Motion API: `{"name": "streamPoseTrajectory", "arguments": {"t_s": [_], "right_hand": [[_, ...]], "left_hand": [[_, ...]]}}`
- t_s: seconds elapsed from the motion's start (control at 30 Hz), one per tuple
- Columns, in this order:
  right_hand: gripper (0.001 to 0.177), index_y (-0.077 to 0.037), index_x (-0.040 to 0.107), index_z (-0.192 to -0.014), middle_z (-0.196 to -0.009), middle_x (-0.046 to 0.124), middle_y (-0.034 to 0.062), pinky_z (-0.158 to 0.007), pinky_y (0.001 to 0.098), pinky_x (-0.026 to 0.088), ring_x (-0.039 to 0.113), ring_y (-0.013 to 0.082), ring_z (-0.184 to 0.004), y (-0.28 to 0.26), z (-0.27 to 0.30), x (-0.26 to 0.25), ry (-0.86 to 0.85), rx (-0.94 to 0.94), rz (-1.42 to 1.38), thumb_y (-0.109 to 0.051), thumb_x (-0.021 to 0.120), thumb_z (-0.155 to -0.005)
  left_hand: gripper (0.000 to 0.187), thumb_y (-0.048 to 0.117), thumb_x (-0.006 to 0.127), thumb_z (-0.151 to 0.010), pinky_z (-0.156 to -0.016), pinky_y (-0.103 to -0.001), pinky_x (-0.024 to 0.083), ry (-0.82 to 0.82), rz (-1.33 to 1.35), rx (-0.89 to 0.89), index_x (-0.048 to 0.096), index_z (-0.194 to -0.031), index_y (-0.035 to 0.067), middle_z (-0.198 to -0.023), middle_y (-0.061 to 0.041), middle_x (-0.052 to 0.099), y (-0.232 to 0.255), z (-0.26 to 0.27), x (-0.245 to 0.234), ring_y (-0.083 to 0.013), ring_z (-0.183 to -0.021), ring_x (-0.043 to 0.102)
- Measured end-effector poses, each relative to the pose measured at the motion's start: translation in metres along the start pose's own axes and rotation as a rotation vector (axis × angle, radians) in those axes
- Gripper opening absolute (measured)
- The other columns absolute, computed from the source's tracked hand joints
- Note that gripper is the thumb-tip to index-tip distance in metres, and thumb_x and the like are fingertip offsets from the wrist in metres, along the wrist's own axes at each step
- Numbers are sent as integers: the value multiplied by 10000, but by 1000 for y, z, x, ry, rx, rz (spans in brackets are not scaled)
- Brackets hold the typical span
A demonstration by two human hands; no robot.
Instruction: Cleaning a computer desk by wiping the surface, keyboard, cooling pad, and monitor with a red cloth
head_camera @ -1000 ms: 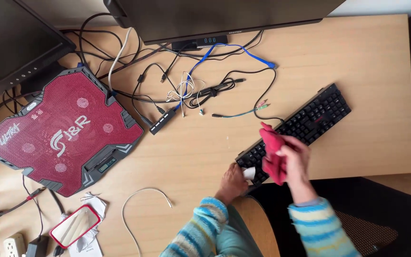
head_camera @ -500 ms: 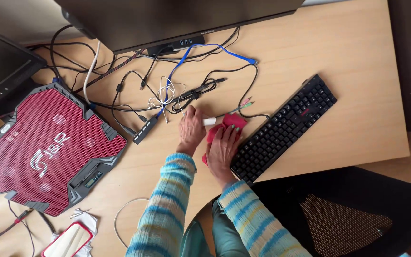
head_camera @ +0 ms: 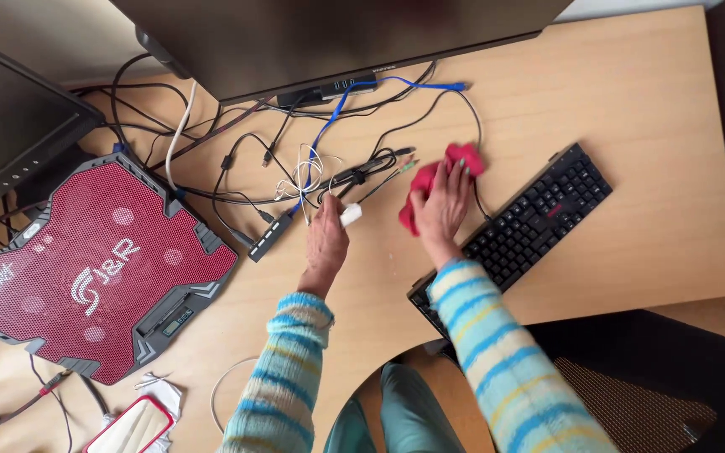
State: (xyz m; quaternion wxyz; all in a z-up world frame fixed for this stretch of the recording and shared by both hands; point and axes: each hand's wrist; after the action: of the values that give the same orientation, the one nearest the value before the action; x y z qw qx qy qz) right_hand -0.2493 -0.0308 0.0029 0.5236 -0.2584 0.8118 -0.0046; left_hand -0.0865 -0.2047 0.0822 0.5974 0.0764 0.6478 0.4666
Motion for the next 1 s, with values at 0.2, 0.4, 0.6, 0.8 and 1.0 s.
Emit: {"name": "streamPoseTrajectory", "arguments": {"t_s": [0.2, 0.4, 0.6, 0.8, 1.0], "right_hand": [[906, 14, 528, -1480, -1433, 553, 326, -1141, 557, 372, 520, 503, -1334, 35, -77, 36, -58, -49, -116, -225, 792, -648], [933, -81, 541, -1504, -1475, 590, 191, -1170, 522, 321, 550, 392, -1354, 4, -105, 8, -142, -158, -93, -156, 826, -619], [819, -168, 625, -1457, -1478, 610, 120, -1147, 496, 387, 571, 331, -1350, -15, -61, -3, -157, -218, -149, -156, 779, -652], [751, -144, 661, -1407, -1425, 648, 149, -1125, 490, 413, 609, 330, -1312, -43, -4, -31, -98, -154, -93, -253, 753, -670], [815, -127, 616, -1460, -1482, 600, 164, -1156, 525, 369, 554, 355, -1371, -38, 1, -33, -181, -123, -126, -268, 729, -665]], "left_hand": [[389, -51, 485, -903, -874, -543, 589, 31, 0, -144, 564, -1209, 177, -1084, -87, 656, -45, 14, -3, -397, -1032, 699], [458, 115, 696, -817, -834, -498, 625, 64, -197, -124, 545, -1232, 236, -1103, -24, 592, -56, 20, -7, -334, -971, 711], [907, 364, 940, -634, -890, -363, 577, 250, -750, 170, 480, -1382, 136, -1299, -94, 488, 0, -5, -17, -247, -1106, 633], [982, 401, 930, -578, -867, -314, 514, 196, -878, 291, 463, -1393, 112, -1258, -64, 514, -41, -72, 28, -188, -1053, 597], [259, 217, 608, -880, -787, -337, 493, 275, -805, 249, 584, -1089, 65, -1002, -81, 542, -50, -90, 15, -243, -953, 588]]}}
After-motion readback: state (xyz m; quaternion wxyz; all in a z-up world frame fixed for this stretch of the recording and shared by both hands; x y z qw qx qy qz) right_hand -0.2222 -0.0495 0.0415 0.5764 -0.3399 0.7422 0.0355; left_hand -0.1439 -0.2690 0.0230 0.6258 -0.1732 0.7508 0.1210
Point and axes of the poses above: each hand's wrist, its own z-axis away from the middle knuckle, its own x-axis out of the palm, y = z × x
